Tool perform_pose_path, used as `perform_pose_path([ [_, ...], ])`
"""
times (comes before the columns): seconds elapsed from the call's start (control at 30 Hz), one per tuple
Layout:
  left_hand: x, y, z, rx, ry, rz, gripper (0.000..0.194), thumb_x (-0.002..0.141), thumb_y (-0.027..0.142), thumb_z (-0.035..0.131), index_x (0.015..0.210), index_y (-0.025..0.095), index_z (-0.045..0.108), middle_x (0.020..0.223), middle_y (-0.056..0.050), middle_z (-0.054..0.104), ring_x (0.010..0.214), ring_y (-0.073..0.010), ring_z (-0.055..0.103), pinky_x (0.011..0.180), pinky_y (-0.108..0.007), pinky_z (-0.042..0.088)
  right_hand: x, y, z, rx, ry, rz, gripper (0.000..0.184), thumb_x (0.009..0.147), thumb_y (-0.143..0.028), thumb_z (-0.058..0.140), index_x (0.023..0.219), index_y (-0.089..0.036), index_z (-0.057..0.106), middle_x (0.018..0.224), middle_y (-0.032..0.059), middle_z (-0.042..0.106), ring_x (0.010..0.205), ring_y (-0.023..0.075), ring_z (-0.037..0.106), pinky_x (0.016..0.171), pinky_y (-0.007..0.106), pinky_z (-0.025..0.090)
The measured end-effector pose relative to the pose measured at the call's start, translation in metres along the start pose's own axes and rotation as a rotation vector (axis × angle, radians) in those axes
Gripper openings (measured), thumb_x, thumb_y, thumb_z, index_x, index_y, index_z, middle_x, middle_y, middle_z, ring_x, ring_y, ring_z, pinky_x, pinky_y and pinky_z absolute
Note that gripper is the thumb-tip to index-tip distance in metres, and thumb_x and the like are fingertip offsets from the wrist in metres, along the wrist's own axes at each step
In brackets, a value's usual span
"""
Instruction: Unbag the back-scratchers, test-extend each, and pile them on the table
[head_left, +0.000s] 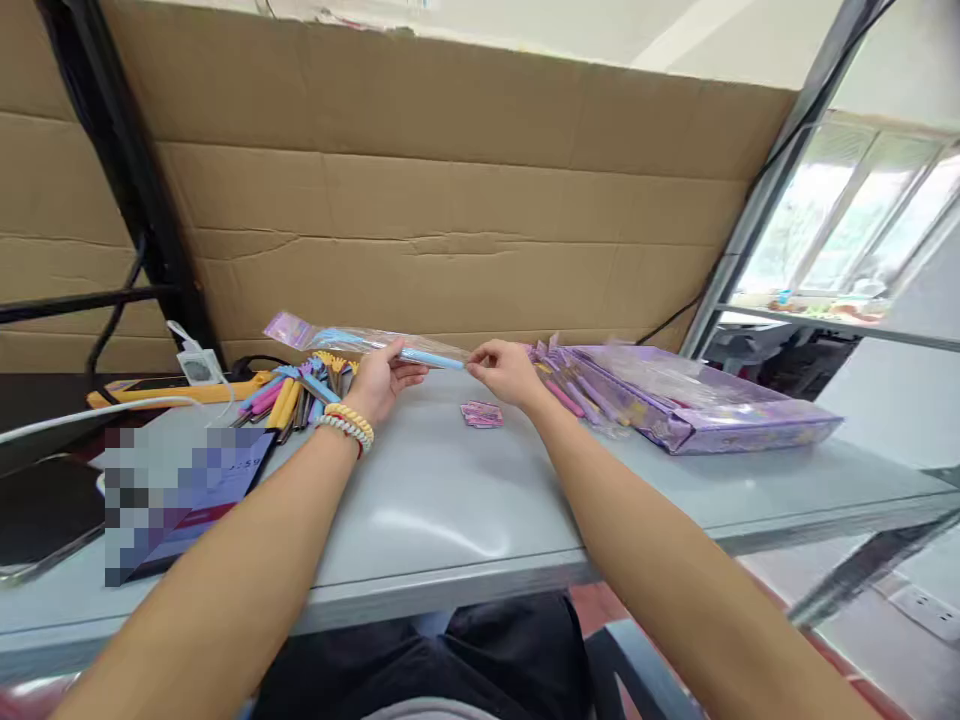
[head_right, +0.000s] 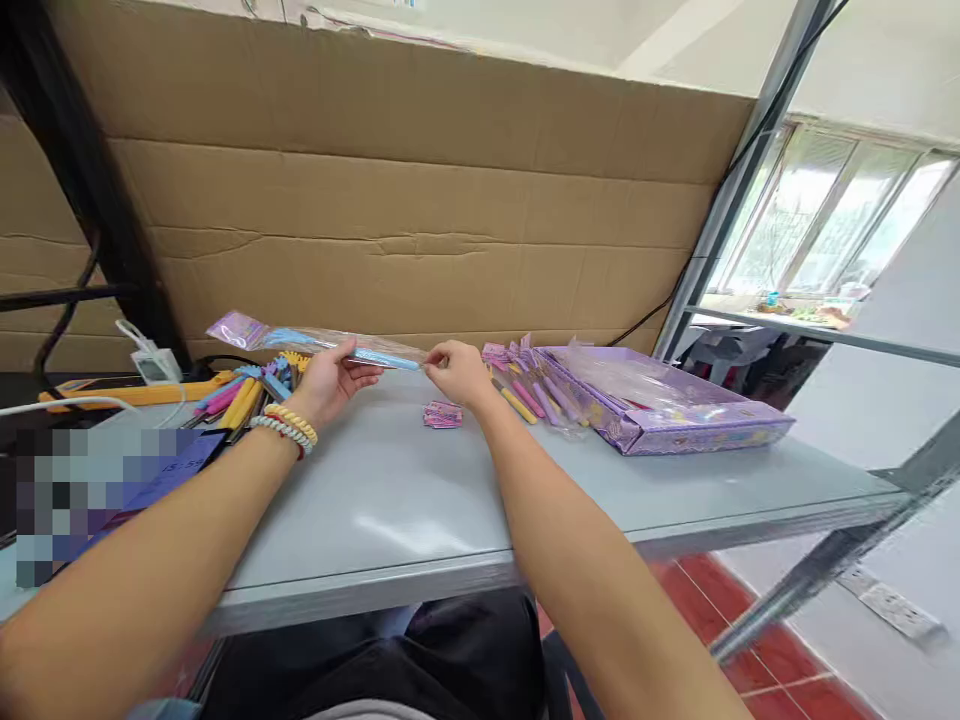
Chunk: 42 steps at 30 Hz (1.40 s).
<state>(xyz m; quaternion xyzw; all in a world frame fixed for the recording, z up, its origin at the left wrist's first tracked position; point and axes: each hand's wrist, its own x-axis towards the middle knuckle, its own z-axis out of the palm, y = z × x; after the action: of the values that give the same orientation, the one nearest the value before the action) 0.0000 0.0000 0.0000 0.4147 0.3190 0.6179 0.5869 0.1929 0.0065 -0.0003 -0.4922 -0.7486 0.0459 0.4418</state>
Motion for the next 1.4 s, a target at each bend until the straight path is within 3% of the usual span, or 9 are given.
perform_pose_path([
  [0.27, -0.0015, -0.0009, 0.001, -0.018, -0.009, 0.081, 0.019, 0.09, 0.018, 0.047, 0.075, 0.011, 0.057, 0.064, -0.004, 0.065, 0.058, -0.0144, 0.066, 0.06, -0.027, 0.054, 0.0002, 0.0088, 0.0027, 0.187, -0.06, -0.069, 0.014, 0.067, -0.027, 0.065, 0.076, -0.018, 0.071, 0.079, 0.0029, 0.064, 0.069, 0.0138, 0.051, 0.063, 0.028, 0.039],
  [0.53, 0.0011, -0.0031, 0.0004, -0.025, -0.04, 0.11, 0.017, 0.091, 0.018, 0.048, 0.08, 0.009, 0.057, 0.073, -0.007, 0.067, 0.068, -0.0139, 0.067, 0.069, -0.029, 0.056, 0.0007, 0.0051, -0.0018, 0.345, -0.101, -0.061, 0.02, 0.064, -0.032, 0.07, 0.076, -0.016, 0.071, 0.084, 0.0041, 0.063, 0.062, 0.0106, 0.048, 0.058, 0.027, 0.038],
  [0.87, 0.0016, -0.0049, 0.0, 0.023, -0.105, 0.056, 0.02, 0.093, 0.017, 0.042, 0.081, 0.01, 0.056, 0.074, -0.008, 0.068, 0.068, -0.0133, 0.067, 0.073, -0.03, 0.056, -0.0001, 0.0051, 0.0019, 0.329, -0.043, -0.047, 0.023, 0.067, -0.036, 0.069, 0.078, -0.016, 0.071, 0.081, 0.0042, 0.063, 0.06, 0.0103, 0.046, 0.056, 0.027, 0.038],
  [1.17, -0.0022, -0.0034, 0.0019, 0.004, -0.11, 0.072, 0.012, 0.09, 0.018, 0.048, 0.081, 0.013, 0.053, 0.072, -0.005, 0.067, 0.07, -0.0153, 0.068, 0.071, -0.03, 0.055, 0.0001, 0.0065, 0.0017, 0.288, -0.13, -0.087, 0.02, 0.07, -0.035, 0.066, 0.078, -0.018, 0.072, 0.085, 0.0051, 0.062, 0.07, 0.0143, 0.052, 0.063, 0.029, 0.041],
  [1.4, -0.0038, -0.0004, 0.007, -0.103, -0.024, 0.105, 0.019, 0.086, 0.03, 0.055, 0.076, 0.014, 0.054, 0.067, -0.003, 0.065, 0.064, -0.0164, 0.067, 0.068, -0.033, 0.055, 0.0034, 0.011, 0.0017, 0.152, -0.042, -0.054, 0.012, 0.074, -0.026, 0.061, 0.076, -0.017, 0.068, 0.082, 0.0042, 0.06, 0.067, 0.0133, 0.05, 0.063, 0.029, 0.04],
])
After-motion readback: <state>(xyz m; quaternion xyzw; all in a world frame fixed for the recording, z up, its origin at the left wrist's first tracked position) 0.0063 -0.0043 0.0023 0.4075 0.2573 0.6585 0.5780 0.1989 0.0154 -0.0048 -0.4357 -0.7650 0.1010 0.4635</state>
